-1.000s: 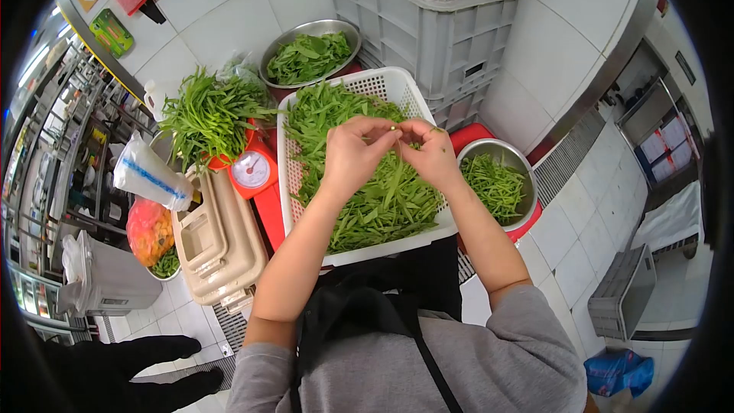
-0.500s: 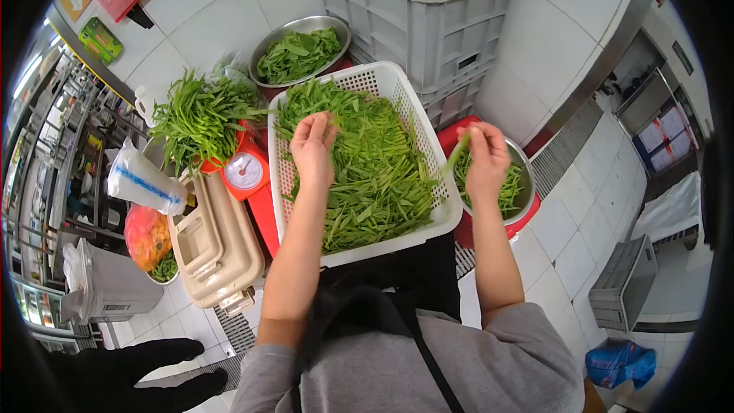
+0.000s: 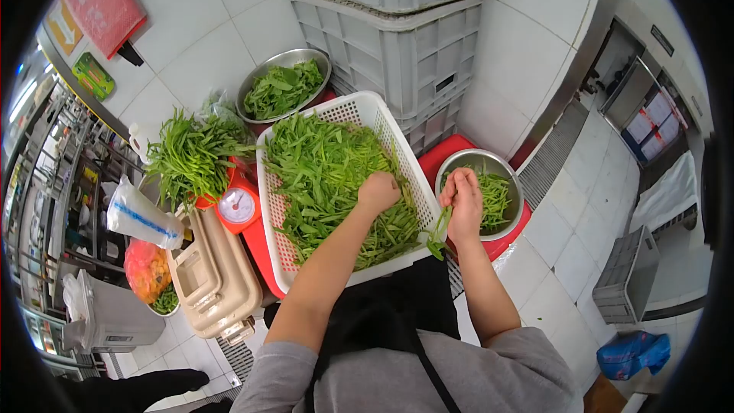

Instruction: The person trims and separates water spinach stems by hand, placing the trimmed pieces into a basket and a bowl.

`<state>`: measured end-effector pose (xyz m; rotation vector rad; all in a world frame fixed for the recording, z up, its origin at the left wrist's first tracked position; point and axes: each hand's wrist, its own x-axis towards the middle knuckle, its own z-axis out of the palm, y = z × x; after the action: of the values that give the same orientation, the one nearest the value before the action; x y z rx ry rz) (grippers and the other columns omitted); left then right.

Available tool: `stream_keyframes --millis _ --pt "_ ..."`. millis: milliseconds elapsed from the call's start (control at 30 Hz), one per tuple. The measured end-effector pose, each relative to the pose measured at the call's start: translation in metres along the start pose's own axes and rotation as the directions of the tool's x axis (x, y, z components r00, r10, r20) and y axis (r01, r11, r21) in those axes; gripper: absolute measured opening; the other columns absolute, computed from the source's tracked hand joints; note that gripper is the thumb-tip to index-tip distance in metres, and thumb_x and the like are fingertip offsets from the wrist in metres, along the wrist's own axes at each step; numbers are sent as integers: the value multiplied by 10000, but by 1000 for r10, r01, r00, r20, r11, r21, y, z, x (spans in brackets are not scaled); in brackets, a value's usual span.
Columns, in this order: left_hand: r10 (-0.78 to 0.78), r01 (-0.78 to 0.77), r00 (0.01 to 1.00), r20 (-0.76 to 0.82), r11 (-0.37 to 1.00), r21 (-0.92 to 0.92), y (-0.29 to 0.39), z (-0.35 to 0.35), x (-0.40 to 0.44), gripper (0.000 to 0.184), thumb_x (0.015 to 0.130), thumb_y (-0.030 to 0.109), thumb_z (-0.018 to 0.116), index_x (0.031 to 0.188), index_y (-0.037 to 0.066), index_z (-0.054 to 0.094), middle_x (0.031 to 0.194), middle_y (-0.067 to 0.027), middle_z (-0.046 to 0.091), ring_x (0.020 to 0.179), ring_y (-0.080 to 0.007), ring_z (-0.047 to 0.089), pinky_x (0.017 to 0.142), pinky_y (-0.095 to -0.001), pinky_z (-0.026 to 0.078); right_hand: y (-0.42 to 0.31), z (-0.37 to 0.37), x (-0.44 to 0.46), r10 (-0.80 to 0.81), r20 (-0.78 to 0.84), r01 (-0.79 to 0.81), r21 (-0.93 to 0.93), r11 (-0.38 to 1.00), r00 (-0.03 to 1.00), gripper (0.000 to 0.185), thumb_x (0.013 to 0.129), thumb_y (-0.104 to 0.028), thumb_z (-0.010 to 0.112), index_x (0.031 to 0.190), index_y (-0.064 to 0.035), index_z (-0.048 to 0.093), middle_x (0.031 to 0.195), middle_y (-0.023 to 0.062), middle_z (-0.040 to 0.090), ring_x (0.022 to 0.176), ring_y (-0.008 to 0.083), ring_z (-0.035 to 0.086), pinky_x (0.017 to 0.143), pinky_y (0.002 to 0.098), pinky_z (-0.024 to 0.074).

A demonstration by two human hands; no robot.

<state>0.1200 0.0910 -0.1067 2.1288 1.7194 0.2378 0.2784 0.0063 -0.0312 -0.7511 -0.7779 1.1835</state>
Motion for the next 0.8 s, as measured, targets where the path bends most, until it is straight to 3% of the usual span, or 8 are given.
stream_keyframes --millis 133,267,400,500,533,633,667,800 --pt "160 -159 987 16 987 -23 -8 10 -6 194 702 210 598 843 95 665 852 -100 623 775 -278 605 724 -352 490 10 9 1 62 -27 -62 31 998 998 250 907 -262 437 782 -52 489 564 -33 360 497 56 336 475 206 303" --pt "68 -96 993 -93 934 -343 -2 -8 -14 177 695 206 636 813 78 671 799 -89 626 737 -243 606 687 -332 483 10 9 -3 45 16 -44 -3 999 999 254 906 -244 427 785 -38 511 560 -33 357 488 54 333 468 205 297" --pt "-34 -102 979 -200 770 -630 -5 -89 -31 158 678 176 697 790 66 672 776 -61 641 699 -151 595 660 -269 460 11 2 3 129 95 -127 -27 991 987 226 887 -215 439 853 -17 541 561 -17 368 465 59 315 452 214 270" --pt "83 -383 871 -484 732 -564 -9 -148 -49 105 696 78 689 786 31 663 819 -43 634 739 -116 567 720 -247 432 9 24 7 165 160 -157 -63 986 973 185 881 -178 447 862 -19 540 539 -32 349 440 48 285 428 204 244" --pt "32 -321 909 -416 689 -650 -9 -164 -55 104 692 68 691 782 27 660 821 -46 633 744 -117 566 730 -246 428 8 32 8 151 189 -142 -64 988 970 139 857 -137 505 859 -12 565 533 -44 369 436 34 289 417 196 234" --pt "-55 -172 966 -251 586 -792 -11 -192 -67 102 683 40 695 770 12 651 823 -53 630 753 -115 562 745 -241 420 2 59 19 -61 305 197 -437 877 950 108 819 -110 575 835 -6 599 556 -42 431 480 24 349 445 184 267" --pt "-61 -161 968 -244 595 -788 -13 -195 -67 99 681 31 693 766 6 648 820 -54 629 750 -112 562 741 -239 420 -3 69 21 -46 310 182 -426 886 950 141 785 -132 628 825 3 630 654 -21 544 599 61 478 532 208 368" --pt "27 -226 966 -259 580 -782 -5 -193 -78 73 686 12 684 745 -1 642 781 -54 627 726 -104 562 709 -233 426 -7 101 31 -67 506 355 -499 791 860 124 772 -106 631 833 2 634 648 22 554 596 85 486 533 225 372"
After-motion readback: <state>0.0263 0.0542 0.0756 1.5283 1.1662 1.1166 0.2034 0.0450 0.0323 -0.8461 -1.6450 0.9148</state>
